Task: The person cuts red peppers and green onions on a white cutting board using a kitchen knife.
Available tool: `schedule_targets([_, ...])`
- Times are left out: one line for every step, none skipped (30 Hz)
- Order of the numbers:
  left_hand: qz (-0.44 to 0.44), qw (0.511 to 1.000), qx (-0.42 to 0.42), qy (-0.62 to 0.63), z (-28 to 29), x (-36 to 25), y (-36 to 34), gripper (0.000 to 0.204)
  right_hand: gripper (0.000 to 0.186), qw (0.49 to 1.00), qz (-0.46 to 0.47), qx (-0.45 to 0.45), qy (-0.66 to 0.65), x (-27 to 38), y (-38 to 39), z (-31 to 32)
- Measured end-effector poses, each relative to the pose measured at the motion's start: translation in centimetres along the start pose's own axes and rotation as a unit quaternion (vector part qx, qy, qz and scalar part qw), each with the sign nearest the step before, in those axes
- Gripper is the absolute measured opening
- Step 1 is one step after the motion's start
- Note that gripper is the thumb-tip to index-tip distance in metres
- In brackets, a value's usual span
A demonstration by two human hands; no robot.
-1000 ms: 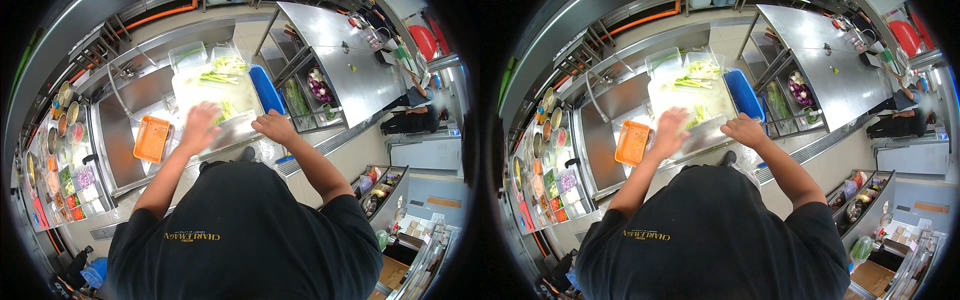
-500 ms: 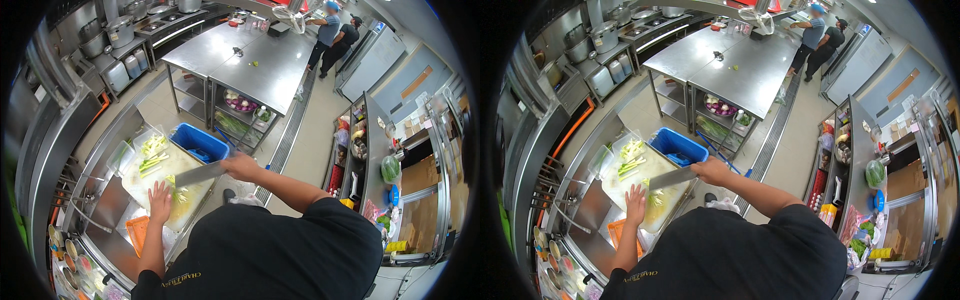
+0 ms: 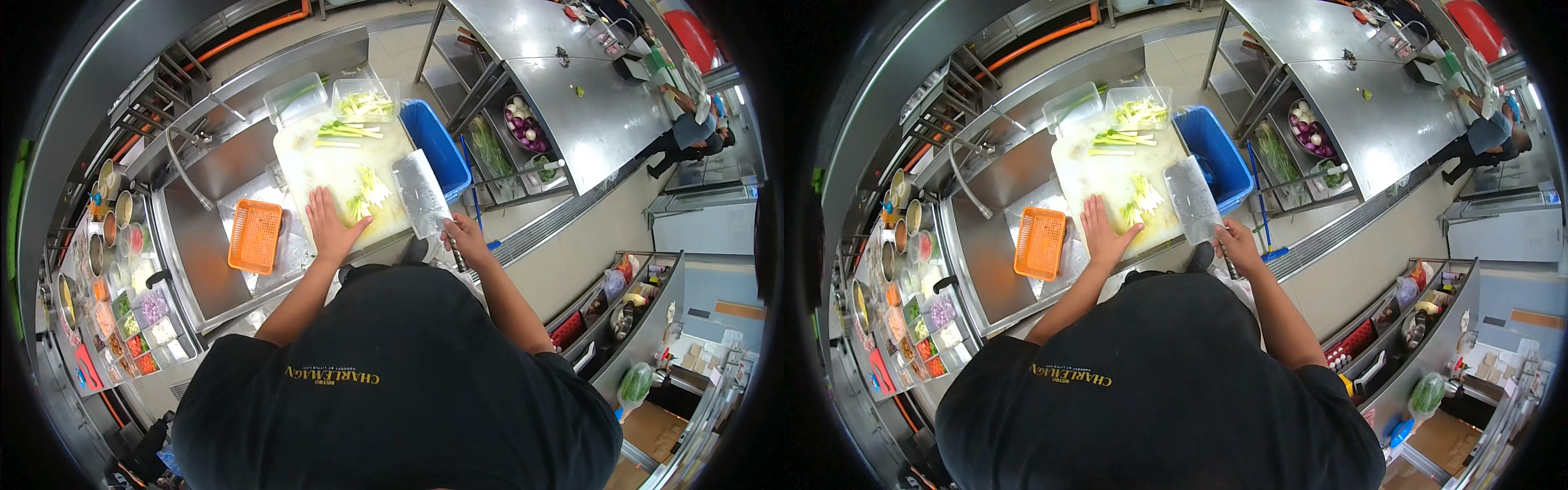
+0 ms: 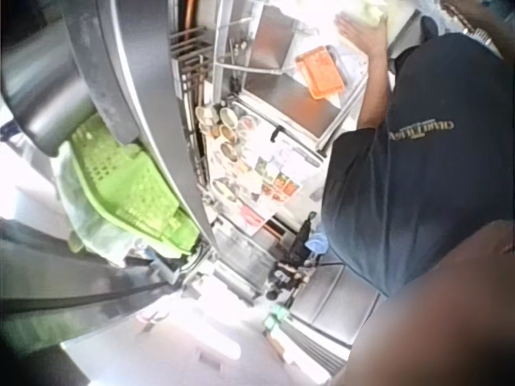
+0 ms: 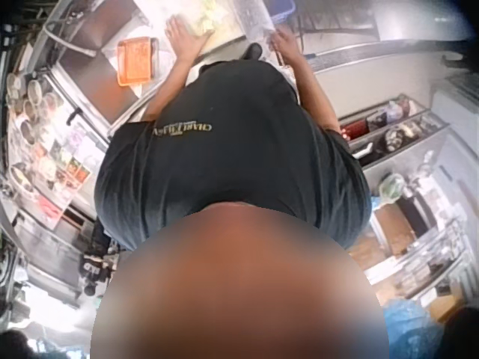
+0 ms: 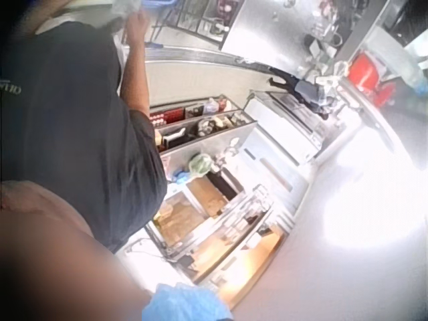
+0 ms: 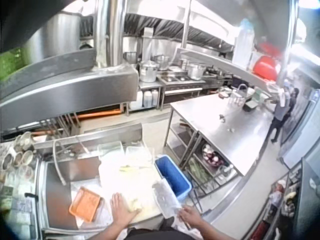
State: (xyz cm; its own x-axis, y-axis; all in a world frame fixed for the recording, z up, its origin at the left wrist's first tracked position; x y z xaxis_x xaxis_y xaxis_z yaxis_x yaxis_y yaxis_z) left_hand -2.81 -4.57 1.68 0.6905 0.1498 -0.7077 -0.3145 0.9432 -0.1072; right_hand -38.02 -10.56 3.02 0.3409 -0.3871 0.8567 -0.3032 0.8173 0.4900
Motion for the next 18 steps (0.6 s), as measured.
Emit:
schedule_targets([0.015,1.0,-0.01,0.004,-0.5,-0.5,-0.1,0.138,0.021,1.0,0.014,0.009,-0.019,0.3,-0.6,-0.6])
schedule_targets([0.041,0.999,-0.012,0.005,-1.2,-1.0,-0.2,0.138,0.021,0.999,0.022,0.024,0.011,0.6,-1.4,-1.3])
schedule_targets([0.033,0.999,-0.028,0.009,-1.9,-1.8,-0.5,0.137,0.021,0.998,0.025,0.037,0.032,1.1,-2.3,-1.9])
schedule_targets([0.034,0.999,-0.033,0.009,-2.8,-2.5,-1.1,0.136,0.021,0.998,0.022,0.045,0.046,1.4,-3.1,-2.6])
schedule_targets([0.047,0.998,-0.029,0.009,-3.9,-3.2,-1.7,0.135,0.021,0.997,0.019,0.045,0.055,1.7,-3.9,-3.3])
schedule_targets([0.038,0.998,-0.05,0.028,-4.8,-3.9,-2.3,0.134,0.021,0.996,0.024,0.055,0.068,1.9,-4.3,-3.9])
schedule_targets([0.043,0.996,-0.061,0.045,-5.9,-4.5,-2.9,0.132,0.021,0.995,0.022,0.062,0.078,2.1,-4.6,-4.4])
schedule_targets([0.049,0.994,-0.066,0.067,-6.8,-5.0,-3.3,0.13,0.021,0.993,0.041,0.082,0.069,2.3,-4.9,-4.9])
schedule_targets([0.047,0.993,-0.093,0.058,-7.4,-5.4,-3.6,0.113,0.022,0.992,0.018,0.083,0.097,2.2,-5.1,-5.4])
schedule_targets([0.062,0.989,-0.115,0.075,-7.8,-5.3,-4.0,0.108,0.022,0.988,0.019,0.103,0.113,2.2,-5.2,-5.8])
schedule_targets([0.07,0.984,-0.136,0.091,-8.2,-5.5,-4.1,0.103,0.021,0.984,0.026,0.122,0.125,2.3,-5.2,-6.3])
schedule_targets([0.077,0.977,-0.164,0.11,-8.3,-5.6,-4.5,0.097,0.021,0.981,0.026,0.139,0.132,2.6,-5.2,-6.5])
schedule_targets([0.065,0.973,-0.183,0.122,-8.3,-6.0,-4.4,0.083,0.02,0.979,0.041,0.148,0.131,3.0,-5.2,-6.6])
schedule_targets([0.062,0.964,-0.21,0.154,-8.2,-6.4,-5.0,0.081,0.019,0.979,0.016,0.16,0.126,3.6,-5.3,-6.7])
schedule_targets([0.083,0.953,-0.22,0.19,-8.0,-6.8,-5.2,0.079,0.019,0.977,0.039,0.171,0.12,4.6,-5.6,-6.2])
schedule_targets([0.135,0.941,-0.212,0.228,-7.9,-7.2,-5.7,0.077,0.019,0.972,0.077,0.162,0.154,6.2,-6.2,-5.4])
schedule_targets([0.125,0.935,-0.231,0.238,-7.7,-8.2,-6.9,0.069,0.021,0.966,0.102,0.155,0.181,7.9,-6.9,-4.4])
schedule_targets([0.054,0.927,-0.273,0.252,-7.2,-9.5,-8.6,0.066,0.022,0.963,0.082,0.147,0.211,9.7,-7.6,-3.4])
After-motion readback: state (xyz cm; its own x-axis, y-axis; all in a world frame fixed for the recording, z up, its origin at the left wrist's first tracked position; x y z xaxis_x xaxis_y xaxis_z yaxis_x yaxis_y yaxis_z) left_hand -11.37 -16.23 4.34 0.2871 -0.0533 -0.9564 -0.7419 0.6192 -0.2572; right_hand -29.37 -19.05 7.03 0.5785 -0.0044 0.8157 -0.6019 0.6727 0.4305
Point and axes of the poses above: each hand's wrist, its own y-axis away from the middle knuckle, its own z-axis out of the back of the hand, x = y × z, the point moved 3 cm from there along -y, towards the middle knuckle, and after that the axes turned 14 degrees about y, right-handed, at the moved point
